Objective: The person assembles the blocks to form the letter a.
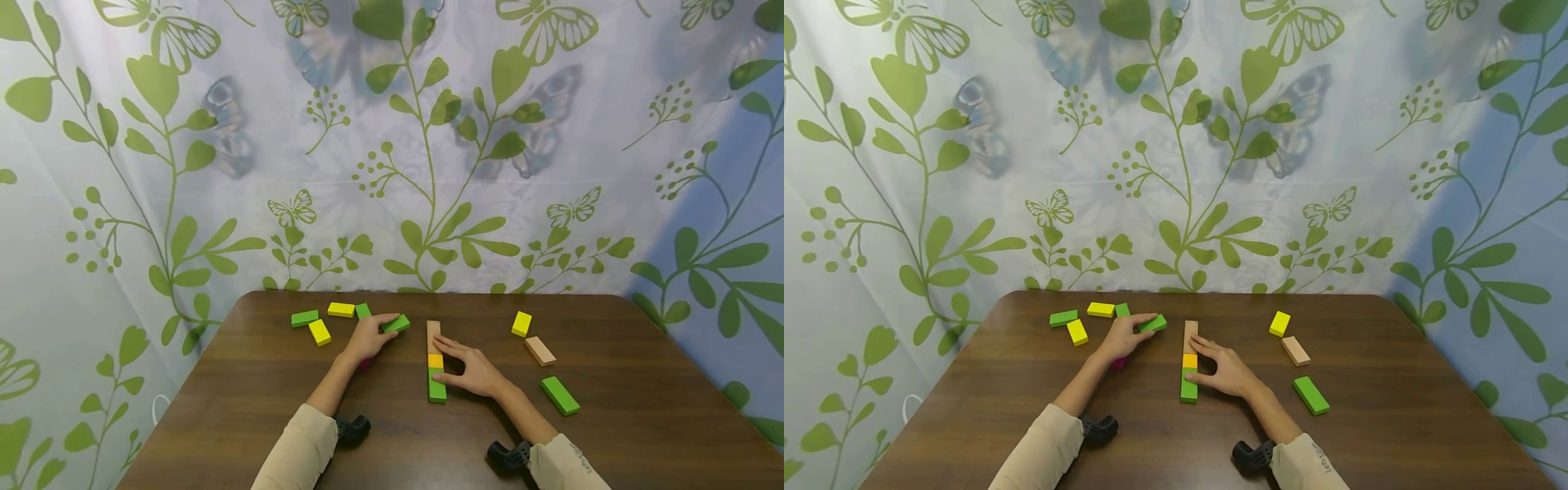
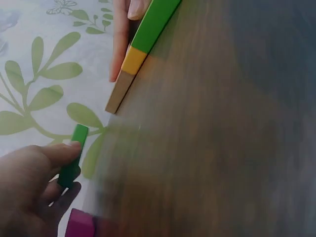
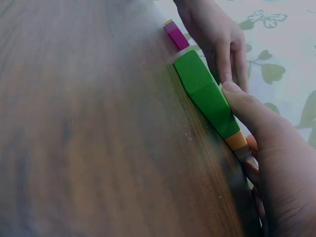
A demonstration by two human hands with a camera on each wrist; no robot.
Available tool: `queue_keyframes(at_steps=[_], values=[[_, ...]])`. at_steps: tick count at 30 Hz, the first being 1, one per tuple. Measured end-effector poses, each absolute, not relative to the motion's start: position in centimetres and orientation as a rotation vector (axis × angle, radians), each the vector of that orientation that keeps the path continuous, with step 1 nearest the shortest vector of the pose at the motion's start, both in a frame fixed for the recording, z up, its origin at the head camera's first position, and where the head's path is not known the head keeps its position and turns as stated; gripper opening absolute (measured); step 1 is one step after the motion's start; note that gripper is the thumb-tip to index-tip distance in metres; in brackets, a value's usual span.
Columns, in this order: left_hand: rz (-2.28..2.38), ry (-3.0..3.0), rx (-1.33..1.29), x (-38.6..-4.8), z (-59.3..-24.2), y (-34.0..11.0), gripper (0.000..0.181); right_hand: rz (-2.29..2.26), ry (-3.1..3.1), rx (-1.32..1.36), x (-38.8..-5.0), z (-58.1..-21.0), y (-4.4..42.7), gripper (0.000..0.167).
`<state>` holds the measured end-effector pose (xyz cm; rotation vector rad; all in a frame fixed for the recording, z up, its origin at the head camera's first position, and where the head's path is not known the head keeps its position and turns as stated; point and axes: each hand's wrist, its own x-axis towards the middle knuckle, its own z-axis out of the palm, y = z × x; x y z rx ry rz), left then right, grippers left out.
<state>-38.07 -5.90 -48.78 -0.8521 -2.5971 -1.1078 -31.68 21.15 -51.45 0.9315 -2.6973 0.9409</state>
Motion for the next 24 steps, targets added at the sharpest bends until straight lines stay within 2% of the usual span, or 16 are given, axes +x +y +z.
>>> queue_keyframes(at_steps=[17, 24], values=[[-1.012, -2.727, -1.032, -37.53, -49.25, -5.14, 0.039, 0.953, -2.695, 0.947, -31.5, -51.39, 21.11, 0.074], [-1.109, -2.724, -0.938, -37.63, -48.99, -5.79, 0.049, 0.954, -2.696, 0.94, -31.43, -51.12, 21.1, 0.074]])
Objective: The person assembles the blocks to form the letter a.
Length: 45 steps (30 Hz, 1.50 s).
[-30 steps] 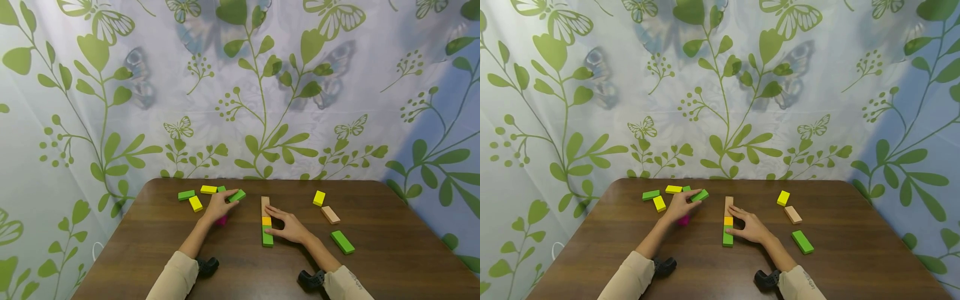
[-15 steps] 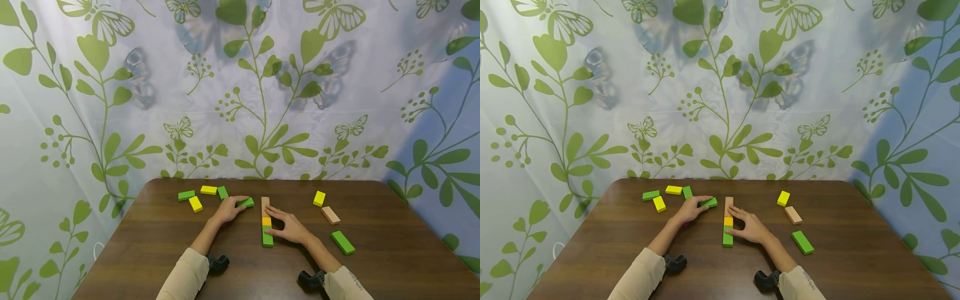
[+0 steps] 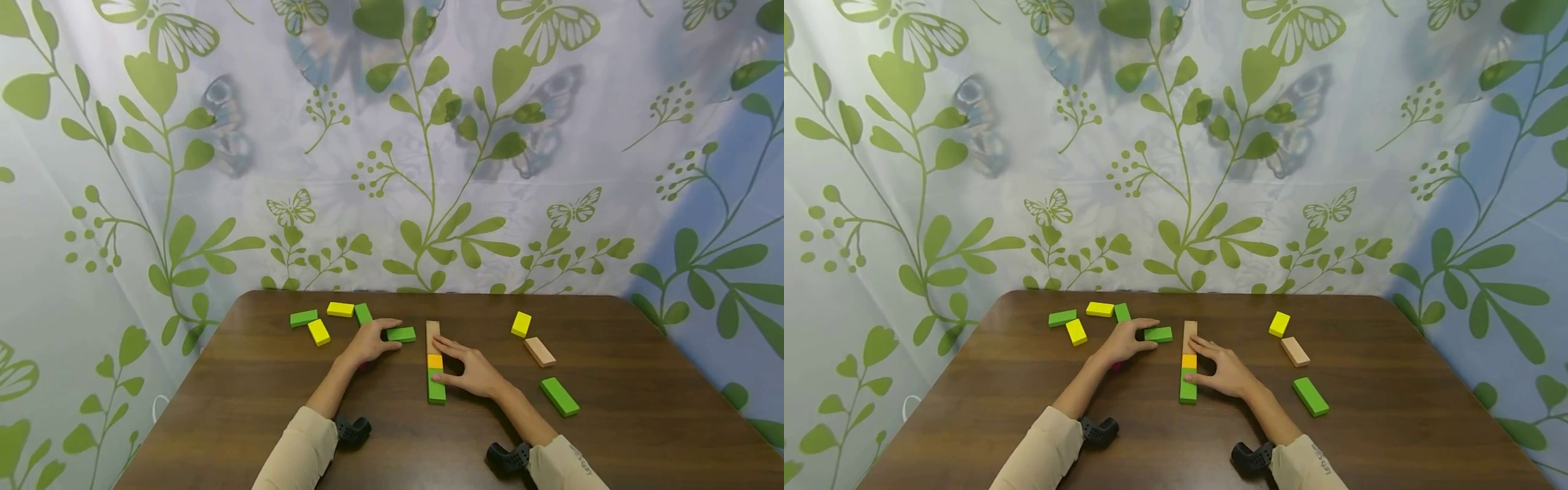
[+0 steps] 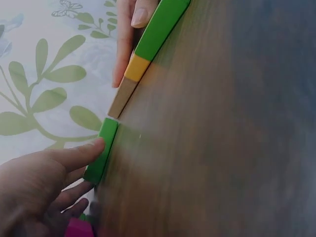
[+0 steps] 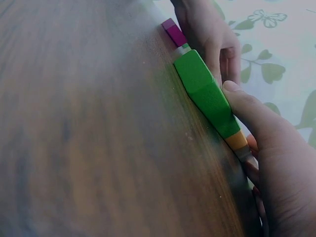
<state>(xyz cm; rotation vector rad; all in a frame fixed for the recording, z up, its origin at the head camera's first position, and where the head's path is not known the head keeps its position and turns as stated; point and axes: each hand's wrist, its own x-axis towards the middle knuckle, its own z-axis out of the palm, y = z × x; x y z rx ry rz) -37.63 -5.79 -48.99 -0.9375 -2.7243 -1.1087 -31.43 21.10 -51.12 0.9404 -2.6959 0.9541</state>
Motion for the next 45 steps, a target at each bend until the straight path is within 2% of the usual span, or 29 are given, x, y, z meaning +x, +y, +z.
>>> queue_keyframes(at_steps=[4, 11, 27, 45], values=[[-1.107, -2.735, -0.858, -37.7, -48.8, -6.2, 0.042, 0.951, -2.697, 0.94, -31.5, -51.1, 21.1, 0.074], [-1.098, -2.697, -0.874, -38.2, -48.5, -5.6, 0.03, 0.96, -2.701, 0.942, -31.5, -50.9, 21.1, 0.075], [-1.104, -2.671, -0.885, -39.6, -49.1, -3.9, 0.032, 0.949, -2.707, 0.932, -31.5, -50.9, 21.1, 0.075], [-1.132, -2.669, -0.875, -39.5, -49.6, -3.4, 0.032, 0.971, -2.718, 0.93, -31.4, -51.0, 21.1, 0.073]])
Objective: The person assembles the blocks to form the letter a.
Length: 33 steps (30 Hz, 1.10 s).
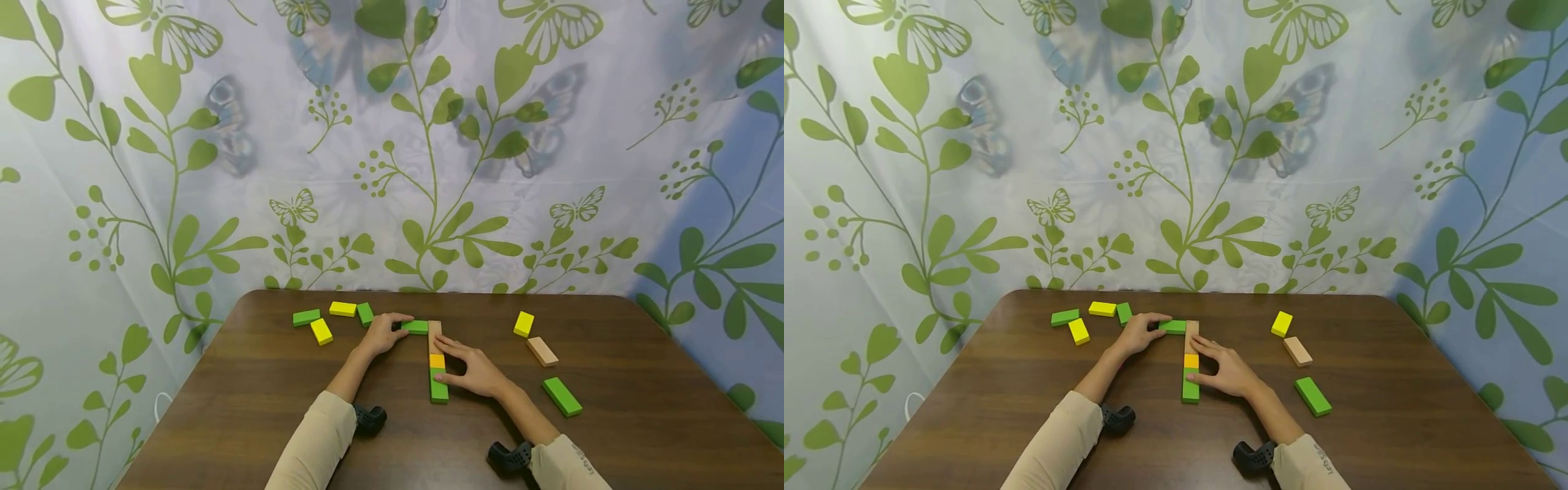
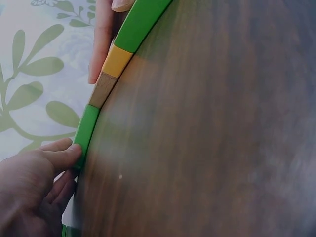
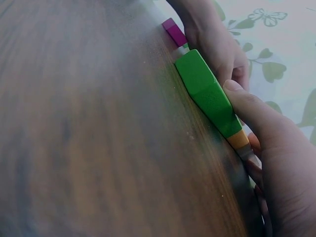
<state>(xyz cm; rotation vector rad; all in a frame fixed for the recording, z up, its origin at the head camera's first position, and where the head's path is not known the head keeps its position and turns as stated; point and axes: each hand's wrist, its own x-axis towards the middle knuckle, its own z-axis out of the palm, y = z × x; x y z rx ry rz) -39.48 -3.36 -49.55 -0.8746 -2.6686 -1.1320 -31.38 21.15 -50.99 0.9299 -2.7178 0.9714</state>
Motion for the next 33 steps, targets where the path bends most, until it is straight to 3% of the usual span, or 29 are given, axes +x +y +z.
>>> queue_keyframes(at_steps=[13, 21, 26, 33], values=[[-1.285, -2.599, -0.833, -39.7, -49.4, -3.6, 0.036, 0.971, -2.703, 0.944, -31.4, -50.9, 21.3, 0.073], [-1.171, -2.34, -0.524, -39.8, -48.9, -5.5, 0.025, 0.964, -2.677, 0.97, -31.8, -51.3, 21.5, 0.073], [-1.064, -2.403, -0.45, -40.3, -48.8, -7.2, 0.034, 0.975, -2.667, 0.979, -31.8, -51.3, 21.5, 0.073], [-0.851, -2.558, -0.551, -41.0, -49.0, -9.4, 0.051, 1.002, -2.683, 0.983, -31.6, -51.2, 21.2, 0.073]])
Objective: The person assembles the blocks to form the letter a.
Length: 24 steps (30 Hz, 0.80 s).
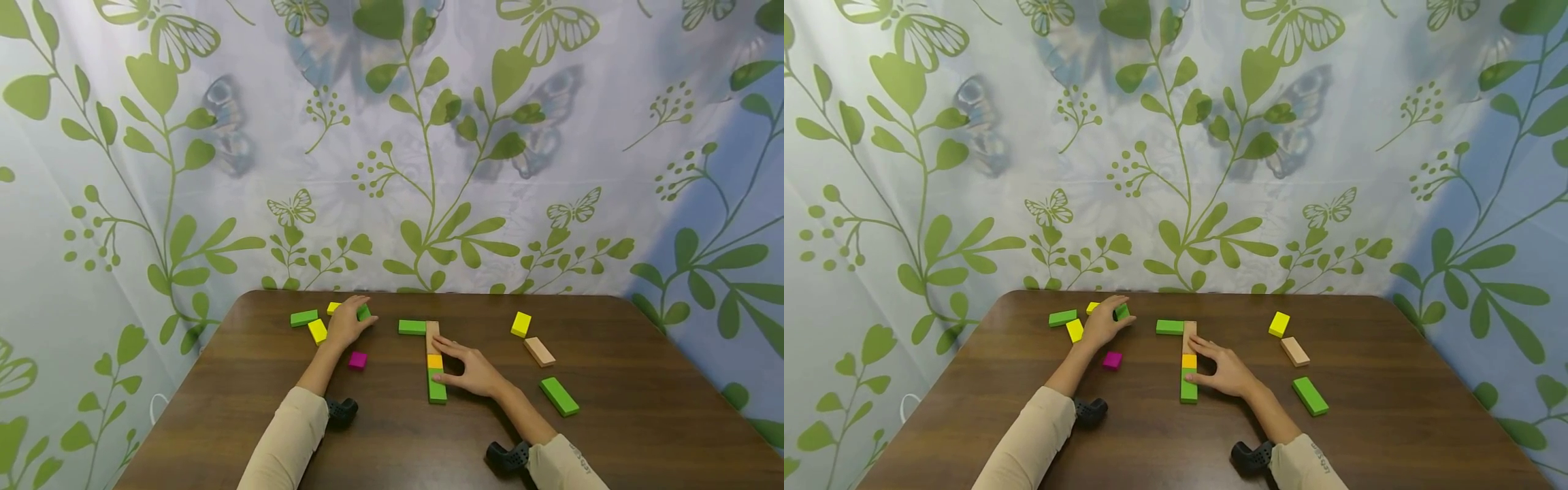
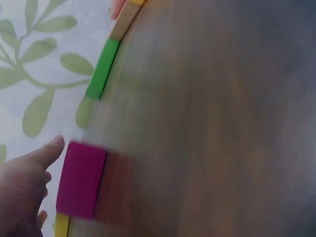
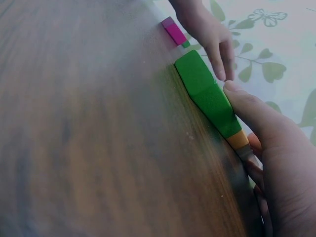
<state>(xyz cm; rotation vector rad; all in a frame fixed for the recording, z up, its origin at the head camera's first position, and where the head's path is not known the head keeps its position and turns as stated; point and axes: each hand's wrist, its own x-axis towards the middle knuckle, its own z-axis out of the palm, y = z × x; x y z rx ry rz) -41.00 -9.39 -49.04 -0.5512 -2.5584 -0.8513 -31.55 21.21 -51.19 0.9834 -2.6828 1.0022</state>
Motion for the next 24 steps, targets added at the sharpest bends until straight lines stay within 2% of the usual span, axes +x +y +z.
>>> queue_keyframes(at_steps=[5, 10, 24], values=[[-0.815, -2.675, -0.596, -41.2, -49.2, -10.4, 0.059, 1.01, -2.677, 0.989, -31.4, -51.2, 21.1, 0.073], [-0.818, -2.731, -0.639, -41.3, -49.1, -10.7, 0.059, 1.006, -2.666, 0.998, -31.5, -51.2, 21.2, 0.073], [-1.039, -2.582, -0.63, -39.5, -48.9, -8.4, 0.061, 0.999, -2.679, 0.986, -31.5, -51.1, 21.2, 0.073]])
